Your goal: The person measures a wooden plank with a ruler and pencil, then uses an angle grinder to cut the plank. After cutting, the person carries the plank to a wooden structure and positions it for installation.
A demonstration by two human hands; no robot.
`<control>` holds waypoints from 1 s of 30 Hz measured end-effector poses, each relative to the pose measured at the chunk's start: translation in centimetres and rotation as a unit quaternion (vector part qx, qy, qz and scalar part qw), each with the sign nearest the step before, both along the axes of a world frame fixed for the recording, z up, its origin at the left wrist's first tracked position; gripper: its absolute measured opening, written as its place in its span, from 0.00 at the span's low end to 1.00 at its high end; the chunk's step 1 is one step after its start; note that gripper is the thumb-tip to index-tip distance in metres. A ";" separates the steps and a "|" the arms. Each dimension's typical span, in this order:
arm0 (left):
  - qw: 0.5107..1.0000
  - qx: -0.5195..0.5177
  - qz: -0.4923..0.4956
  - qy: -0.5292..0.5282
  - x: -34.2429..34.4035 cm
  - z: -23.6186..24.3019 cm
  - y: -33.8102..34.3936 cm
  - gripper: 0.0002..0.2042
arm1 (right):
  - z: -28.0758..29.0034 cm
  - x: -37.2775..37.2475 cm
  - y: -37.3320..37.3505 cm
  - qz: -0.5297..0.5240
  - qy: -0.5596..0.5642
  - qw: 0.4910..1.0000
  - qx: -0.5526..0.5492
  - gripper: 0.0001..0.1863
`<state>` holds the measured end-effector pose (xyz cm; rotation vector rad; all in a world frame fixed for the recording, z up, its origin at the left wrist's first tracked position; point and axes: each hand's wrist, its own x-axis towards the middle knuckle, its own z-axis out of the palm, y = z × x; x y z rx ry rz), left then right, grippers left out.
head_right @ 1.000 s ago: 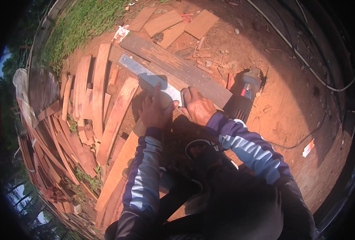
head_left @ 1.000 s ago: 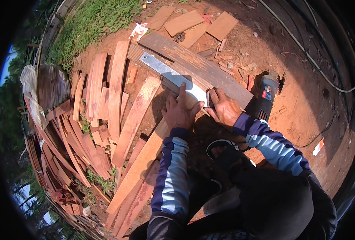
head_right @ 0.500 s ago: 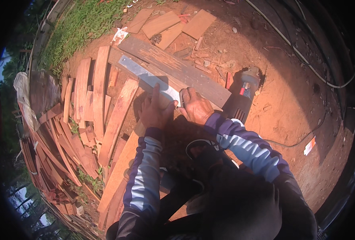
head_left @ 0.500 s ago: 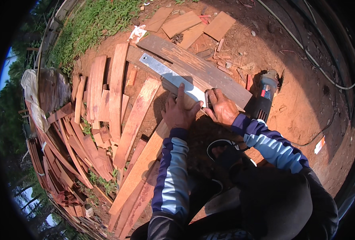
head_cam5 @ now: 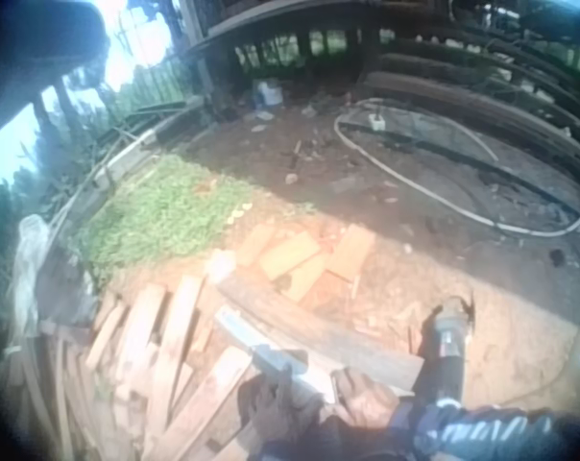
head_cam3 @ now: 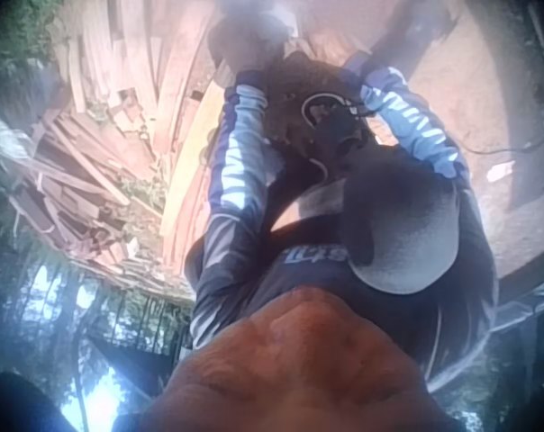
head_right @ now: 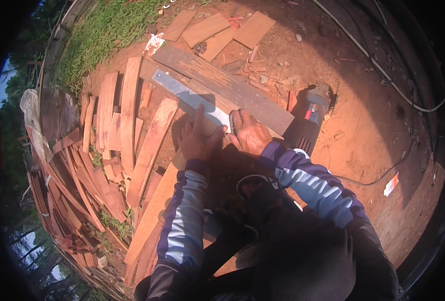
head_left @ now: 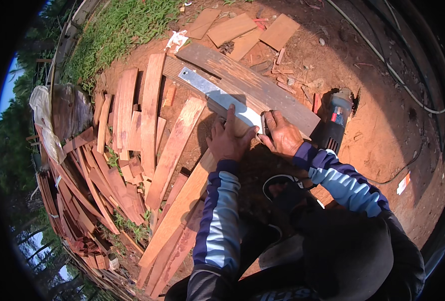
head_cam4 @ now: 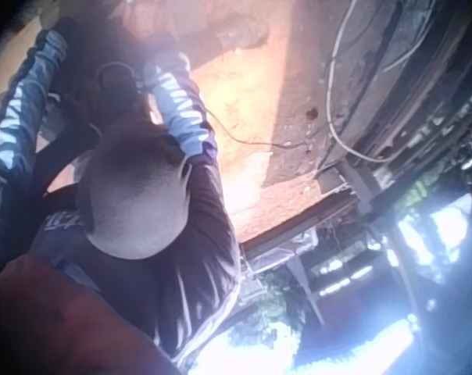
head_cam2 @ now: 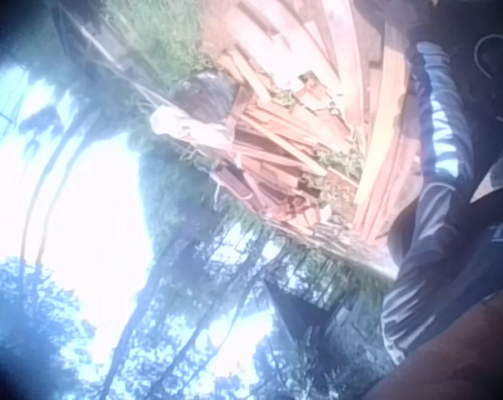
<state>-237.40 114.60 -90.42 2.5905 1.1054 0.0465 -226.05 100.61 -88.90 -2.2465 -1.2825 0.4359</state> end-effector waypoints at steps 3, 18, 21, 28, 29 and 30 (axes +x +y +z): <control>1.000 -0.012 0.002 0.025 0.2 0.3 0.1 0.46 | 0.2 0.0 0.1 -0.003 0.012 1.000 -0.007 0.31; 1.000 -0.016 0.004 0.008 0.2 0.2 0.0 0.47 | 0.2 0.0 0.1 -0.010 0.013 1.000 -0.014 0.32; 1.000 -0.023 0.005 -0.002 0.1 0.2 0.1 0.47 | 0.3 0.0 0.1 -0.008 0.003 1.000 -0.010 0.32; 0.999 -0.045 0.009 -0.019 0.0 0.4 0.2 0.47 | 1.4 0.7 -0.3 0.003 -0.003 1.000 -0.004 0.31; 0.999 -0.046 0.008 -0.028 0.0 0.3 0.2 0.47 | 1.7 1.0 -0.5 0.002 0.000 1.000 0.007 0.31; 0.998 -0.047 0.008 -0.037 -0.1 0.2 0.2 0.46 | 1.5 1.5 -0.7 -0.022 0.007 0.999 0.041 0.31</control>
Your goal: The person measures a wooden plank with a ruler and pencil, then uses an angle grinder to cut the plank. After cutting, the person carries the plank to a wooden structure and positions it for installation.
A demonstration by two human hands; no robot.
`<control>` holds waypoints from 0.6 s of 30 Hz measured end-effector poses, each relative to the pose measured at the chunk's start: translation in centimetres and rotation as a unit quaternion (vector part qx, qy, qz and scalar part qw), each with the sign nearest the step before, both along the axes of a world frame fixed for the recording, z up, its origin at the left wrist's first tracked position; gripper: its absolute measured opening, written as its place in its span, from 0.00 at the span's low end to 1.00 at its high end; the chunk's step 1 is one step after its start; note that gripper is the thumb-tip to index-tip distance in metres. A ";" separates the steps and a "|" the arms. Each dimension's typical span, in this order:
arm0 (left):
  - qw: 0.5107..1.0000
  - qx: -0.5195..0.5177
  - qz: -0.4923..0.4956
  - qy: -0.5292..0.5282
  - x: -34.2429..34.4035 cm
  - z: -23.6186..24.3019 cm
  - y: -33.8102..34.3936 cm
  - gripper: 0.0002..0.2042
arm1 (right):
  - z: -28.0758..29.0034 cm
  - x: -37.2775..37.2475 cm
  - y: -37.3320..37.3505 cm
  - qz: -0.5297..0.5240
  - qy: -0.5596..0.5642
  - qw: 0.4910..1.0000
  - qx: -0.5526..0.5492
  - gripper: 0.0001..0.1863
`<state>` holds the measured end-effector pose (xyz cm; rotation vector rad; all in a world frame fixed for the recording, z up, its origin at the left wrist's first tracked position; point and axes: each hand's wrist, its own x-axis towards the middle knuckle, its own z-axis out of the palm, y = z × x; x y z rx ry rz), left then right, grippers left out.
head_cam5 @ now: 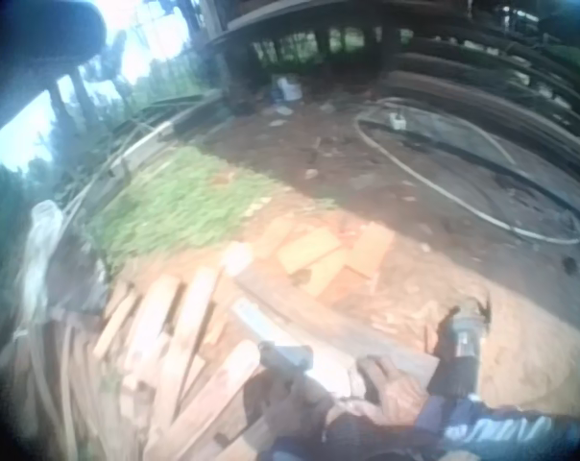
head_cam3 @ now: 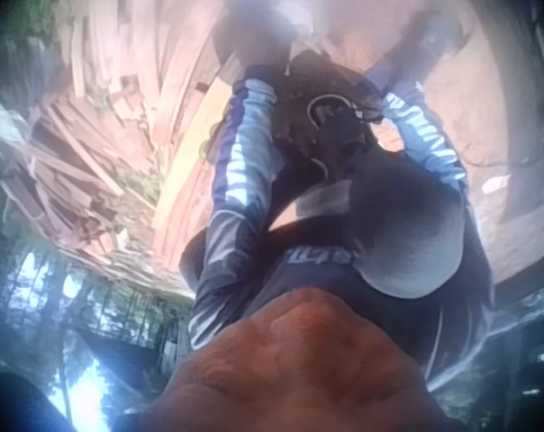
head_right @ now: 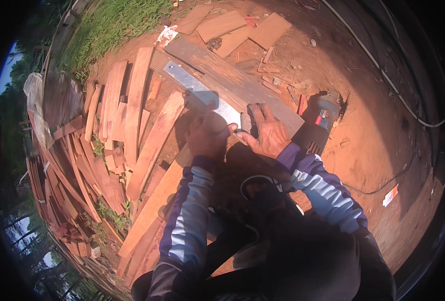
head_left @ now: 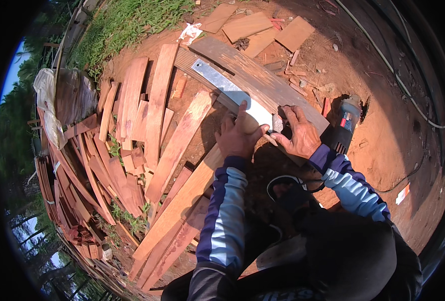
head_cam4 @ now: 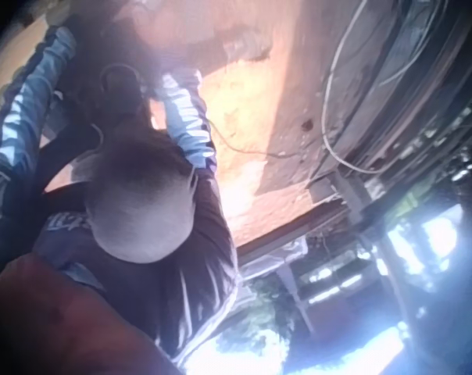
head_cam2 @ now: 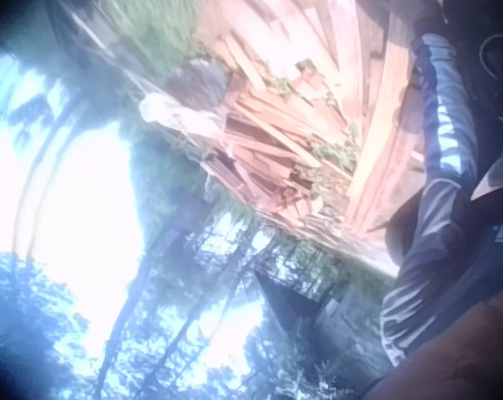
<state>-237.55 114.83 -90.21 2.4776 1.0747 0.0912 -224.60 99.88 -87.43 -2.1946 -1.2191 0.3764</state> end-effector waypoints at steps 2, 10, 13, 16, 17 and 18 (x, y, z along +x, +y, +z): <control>1.000 0.010 0.001 -0.016 0.0 0.1 -0.1 0.46 | -0.5 1.4 -0.5 -0.045 0.016 0.997 0.067 0.30; 1.000 0.019 0.003 0.013 0.2 0.5 0.0 0.43 | 1.3 5.6 5.0 -0.098 0.421 0.884 0.175 0.19; 1.000 0.028 -0.003 0.005 0.1 0.0 0.1 0.44 | 0.4 5.3 6.3 -0.079 0.415 0.889 0.176 0.20; 0.999 0.036 -0.007 0.029 0.1 0.2 0.0 0.43 | 0.1 5.3 6.8 -0.061 0.337 0.937 0.071 0.20; 0.999 0.045 -0.005 0.026 -0.1 -0.1 0.0 0.43 | 0.1 5.1 7.0 -0.029 0.206 0.978 0.032 0.19; 0.998 0.054 -0.004 0.024 -0.3 -0.3 0.0 0.43 | 0.2 4.9 7.3 0.005 0.069 0.998 -0.006 0.18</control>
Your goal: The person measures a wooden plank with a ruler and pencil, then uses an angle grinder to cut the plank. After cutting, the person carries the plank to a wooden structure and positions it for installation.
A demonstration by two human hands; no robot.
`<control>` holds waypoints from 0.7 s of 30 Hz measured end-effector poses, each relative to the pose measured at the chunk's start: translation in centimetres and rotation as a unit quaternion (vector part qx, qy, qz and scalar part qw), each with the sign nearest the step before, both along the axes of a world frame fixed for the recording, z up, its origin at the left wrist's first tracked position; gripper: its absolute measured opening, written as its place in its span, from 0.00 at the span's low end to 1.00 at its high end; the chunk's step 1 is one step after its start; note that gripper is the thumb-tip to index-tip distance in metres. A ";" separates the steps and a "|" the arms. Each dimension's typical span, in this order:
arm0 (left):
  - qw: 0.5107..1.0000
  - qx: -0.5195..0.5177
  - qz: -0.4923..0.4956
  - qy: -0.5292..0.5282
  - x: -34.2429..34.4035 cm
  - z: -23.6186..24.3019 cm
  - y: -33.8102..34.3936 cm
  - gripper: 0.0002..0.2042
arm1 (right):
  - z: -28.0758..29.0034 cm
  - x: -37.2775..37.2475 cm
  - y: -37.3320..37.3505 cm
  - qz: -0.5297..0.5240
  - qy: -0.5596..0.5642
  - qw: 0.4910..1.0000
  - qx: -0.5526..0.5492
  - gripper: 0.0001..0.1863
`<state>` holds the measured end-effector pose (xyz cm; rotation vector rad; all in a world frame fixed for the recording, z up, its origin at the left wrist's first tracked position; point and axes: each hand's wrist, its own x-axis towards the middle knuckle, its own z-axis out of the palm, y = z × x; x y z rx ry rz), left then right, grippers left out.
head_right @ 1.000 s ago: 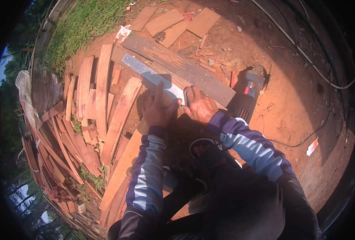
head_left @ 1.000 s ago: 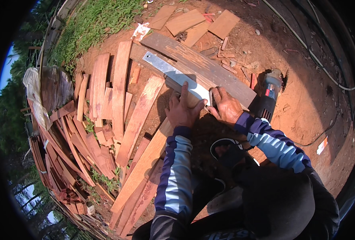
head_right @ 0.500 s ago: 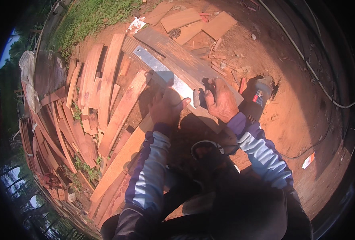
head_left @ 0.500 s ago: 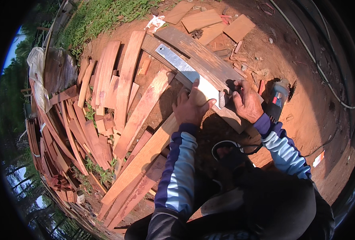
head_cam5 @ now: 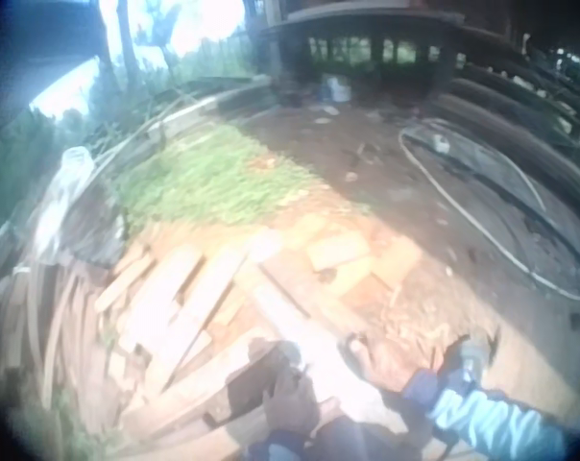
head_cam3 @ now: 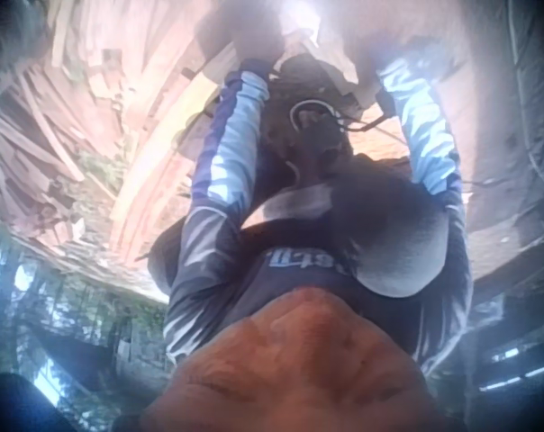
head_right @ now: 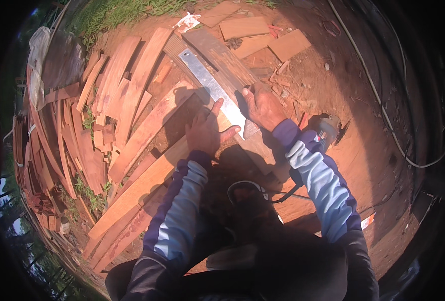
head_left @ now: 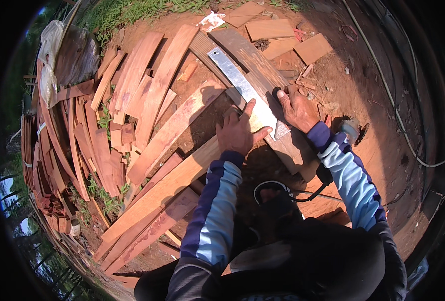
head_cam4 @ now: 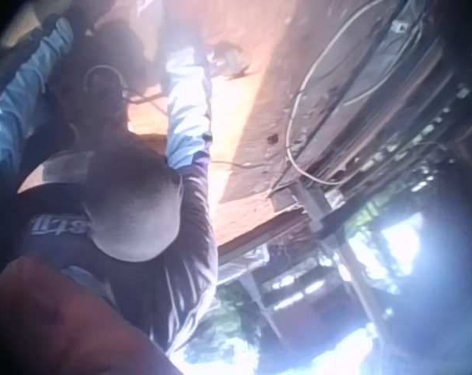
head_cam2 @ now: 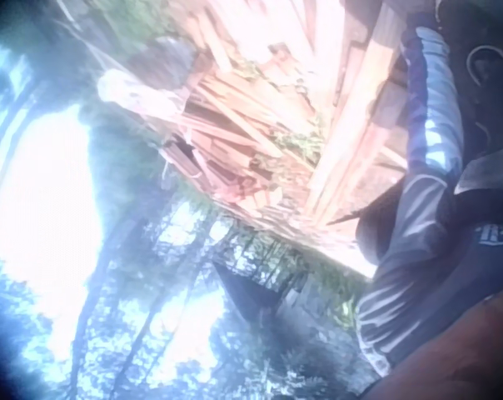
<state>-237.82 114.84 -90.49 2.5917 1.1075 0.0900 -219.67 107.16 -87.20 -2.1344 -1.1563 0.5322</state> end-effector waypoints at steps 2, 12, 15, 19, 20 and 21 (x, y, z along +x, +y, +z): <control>1.000 -0.010 0.001 -0.012 -0.1 0.0 0.0 0.44 | 0.6 0.2 0.3 0.046 -0.009 0.998 -0.038 0.14; 0.998 -0.063 0.009 -0.006 -0.2 0.8 0.3 0.44 | 0.8 0.3 1.2 0.135 -0.100 0.984 -0.058 0.12; 0.993 -0.117 0.007 0.023 -0.1 1.3 0.6 0.45 | 1.4 0.2 1.2 0.139 -0.095 0.984 -0.053 0.09; 0.992 -0.121 0.004 0.028 0.1 1.6 0.6 0.45 | 0.4 0.5 1.2 0.136 -0.079 0.987 0.008 0.07; 0.992 -0.120 0.004 0.029 0.1 1.6 0.6 0.45 | 0.3 0.5 1.2 0.141 -0.072 0.987 0.023 0.07; 0.992 -0.119 0.005 0.029 0.0 1.5 0.6 0.45 | 0.1 0.5 1.2 0.144 -0.072 0.987 0.026 0.06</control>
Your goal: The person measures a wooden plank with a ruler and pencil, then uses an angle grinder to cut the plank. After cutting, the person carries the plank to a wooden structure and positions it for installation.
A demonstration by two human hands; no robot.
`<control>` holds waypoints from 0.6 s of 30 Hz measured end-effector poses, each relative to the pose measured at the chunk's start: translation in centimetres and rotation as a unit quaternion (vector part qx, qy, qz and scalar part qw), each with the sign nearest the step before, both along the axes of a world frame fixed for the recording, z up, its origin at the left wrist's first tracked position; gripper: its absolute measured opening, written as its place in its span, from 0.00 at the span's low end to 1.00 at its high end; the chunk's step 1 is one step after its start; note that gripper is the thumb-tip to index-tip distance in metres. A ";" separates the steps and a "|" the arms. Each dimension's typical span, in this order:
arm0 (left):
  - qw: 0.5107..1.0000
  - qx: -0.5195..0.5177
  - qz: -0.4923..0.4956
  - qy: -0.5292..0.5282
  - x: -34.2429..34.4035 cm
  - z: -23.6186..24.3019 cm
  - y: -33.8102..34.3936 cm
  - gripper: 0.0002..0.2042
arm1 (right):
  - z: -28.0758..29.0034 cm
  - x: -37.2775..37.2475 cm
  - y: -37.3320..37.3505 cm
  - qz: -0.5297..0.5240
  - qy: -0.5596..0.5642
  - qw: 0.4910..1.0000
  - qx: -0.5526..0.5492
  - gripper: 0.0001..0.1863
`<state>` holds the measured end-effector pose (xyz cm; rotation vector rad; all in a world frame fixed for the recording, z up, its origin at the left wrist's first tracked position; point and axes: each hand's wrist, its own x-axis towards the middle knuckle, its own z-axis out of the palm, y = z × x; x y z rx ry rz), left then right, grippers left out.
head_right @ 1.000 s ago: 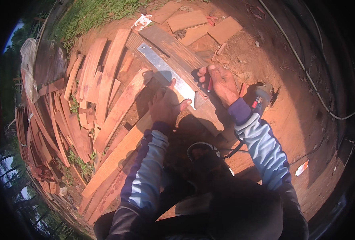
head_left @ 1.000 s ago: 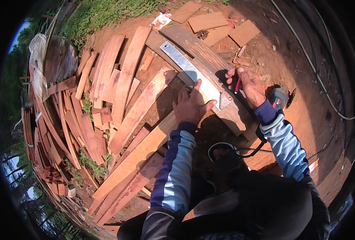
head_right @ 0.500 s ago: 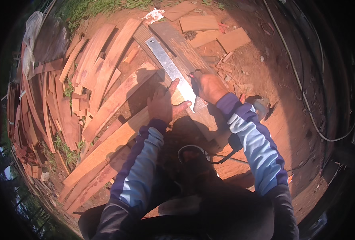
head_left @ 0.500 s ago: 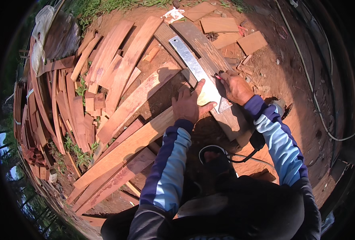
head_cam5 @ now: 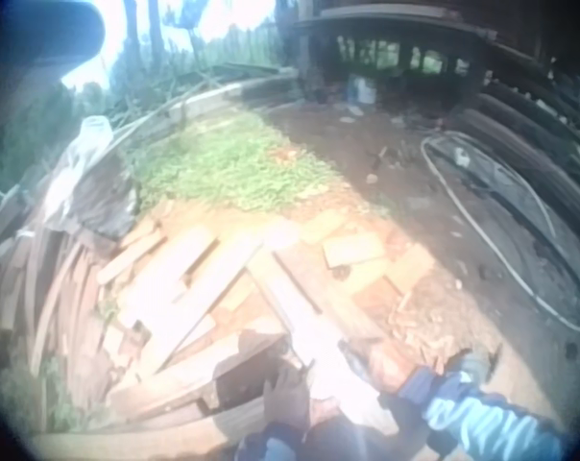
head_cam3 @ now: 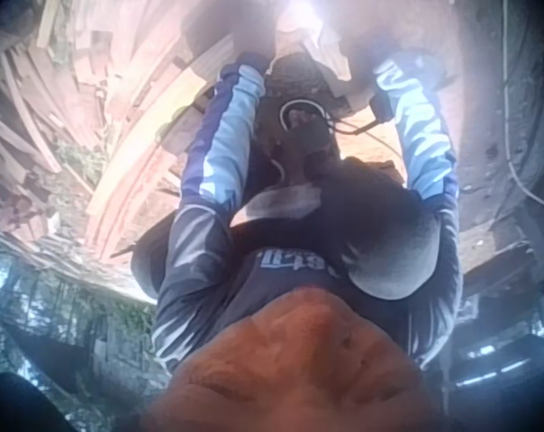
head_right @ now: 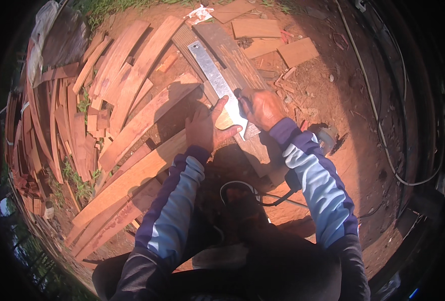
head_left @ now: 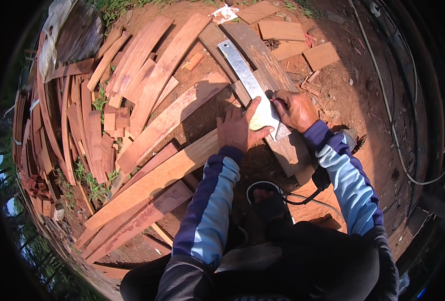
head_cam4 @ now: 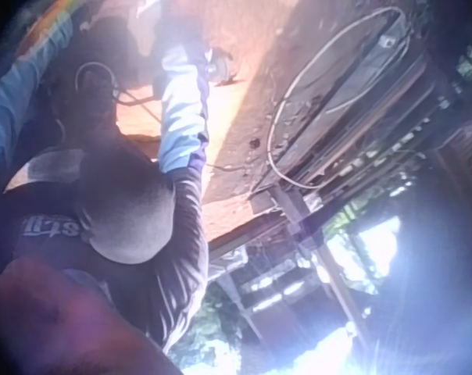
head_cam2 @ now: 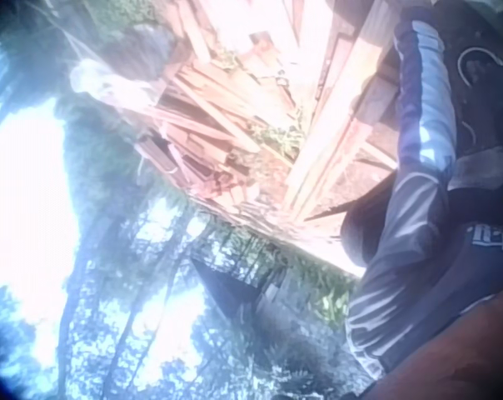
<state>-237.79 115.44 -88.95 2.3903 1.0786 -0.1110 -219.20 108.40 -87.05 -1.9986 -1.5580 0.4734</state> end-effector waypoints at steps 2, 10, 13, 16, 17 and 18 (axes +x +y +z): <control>1.000 0.004 0.000 -0.003 -0.1 0.0 0.0 0.45 | -0.1 -0.1 0.1 0.005 0.001 1.000 0.004 0.05; 1.000 0.006 -0.003 -0.007 0.0 -0.2 0.0 0.44 | -0.1 -0.2 0.4 0.016 -0.016 1.000 0.003 0.05; 0.999 0.023 0.000 -0.026 0.0 -0.3 -0.1 0.44 | 0.1 -0.2 0.5 0.019 -0.020 1.000 0.000 0.06; 0.998 0.046 0.004 -0.052 -0.1 -0.5 -0.2 0.43 | 0.3 -0.1 0.7 0.032 -0.028 0.999 -0.004 0.06; 0.998 0.047 0.004 -0.050 -0.2 -0.6 -0.2 0.43 | 0.2 -0.1 0.8 0.038 -0.032 0.999 -0.006 0.06; 0.998 0.047 0.003 -0.049 -0.2 -0.6 -0.2 0.43 | 0.2 -0.1 0.8 0.041 -0.031 0.999 -0.008 0.07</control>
